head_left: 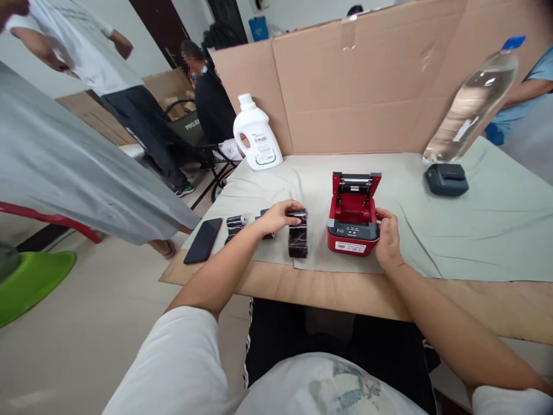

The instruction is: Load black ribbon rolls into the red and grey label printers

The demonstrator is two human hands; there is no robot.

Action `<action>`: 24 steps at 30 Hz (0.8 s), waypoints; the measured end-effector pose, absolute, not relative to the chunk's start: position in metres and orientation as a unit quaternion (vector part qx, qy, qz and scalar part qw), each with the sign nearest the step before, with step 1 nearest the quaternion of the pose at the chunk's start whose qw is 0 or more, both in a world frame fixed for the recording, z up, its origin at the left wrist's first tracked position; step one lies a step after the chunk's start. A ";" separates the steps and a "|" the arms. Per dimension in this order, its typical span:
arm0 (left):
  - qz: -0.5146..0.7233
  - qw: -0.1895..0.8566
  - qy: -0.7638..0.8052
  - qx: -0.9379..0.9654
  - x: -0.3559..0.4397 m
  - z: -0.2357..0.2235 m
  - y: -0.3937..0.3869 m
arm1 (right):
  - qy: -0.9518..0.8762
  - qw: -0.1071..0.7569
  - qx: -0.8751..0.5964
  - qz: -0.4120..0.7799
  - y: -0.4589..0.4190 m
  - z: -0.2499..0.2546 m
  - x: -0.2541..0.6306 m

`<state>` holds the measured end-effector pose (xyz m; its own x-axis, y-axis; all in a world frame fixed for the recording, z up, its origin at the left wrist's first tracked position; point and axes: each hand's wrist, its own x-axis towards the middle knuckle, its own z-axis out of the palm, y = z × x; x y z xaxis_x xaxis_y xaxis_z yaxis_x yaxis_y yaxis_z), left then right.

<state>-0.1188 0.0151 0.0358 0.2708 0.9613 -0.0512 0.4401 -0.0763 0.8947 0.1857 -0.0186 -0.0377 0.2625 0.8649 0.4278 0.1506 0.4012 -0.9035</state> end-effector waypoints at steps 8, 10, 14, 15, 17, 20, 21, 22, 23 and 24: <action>0.066 0.156 0.666 0.727 -0.182 0.020 0.041 | -0.537 0.639 -0.467 0.291 -0.018 -0.037 0.186; 0.042 0.135 0.670 0.729 -0.185 0.015 0.043 | -0.533 0.639 -0.468 0.299 -0.019 -0.037 0.186; 0.116 0.138 0.676 0.715 -0.206 0.011 0.046 | -0.538 0.631 -0.479 0.287 -0.019 -0.036 0.187; 0.143 0.129 0.687 0.701 -0.215 0.014 0.047 | -0.541 0.630 -0.480 0.283 -0.019 -0.037 0.188; 0.143 0.102 0.723 0.669 -0.238 0.021 0.046 | -0.542 0.629 -0.481 0.282 -0.018 -0.037 0.188; 0.053 0.095 0.763 0.637 -0.267 0.031 0.039 | -0.540 0.628 -0.483 0.284 -0.018 -0.038 0.189; 0.029 0.105 0.768 0.631 -0.273 0.032 0.036 | -0.540 0.628 -0.483 0.283 -0.018 -0.039 0.189; 0.016 0.117 0.769 0.629 -0.278 0.032 0.033 | -0.540 0.629 -0.483 0.283 -0.018 -0.039 0.189; 0.009 0.126 0.766 0.630 -0.281 0.031 0.029 | -0.540 0.629 -0.482 0.283 -0.018 -0.039 0.188; 0.005 0.133 0.763 0.633 -0.282 0.029 0.026 | -0.541 0.629 -0.481 0.283 -0.018 -0.039 0.188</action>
<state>-0.2818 0.0256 0.0292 -0.1637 0.9667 -0.1965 0.9643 0.1989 0.1748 0.1885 -0.0179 -0.0390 0.2539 0.8766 0.4088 0.1637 0.3776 -0.9114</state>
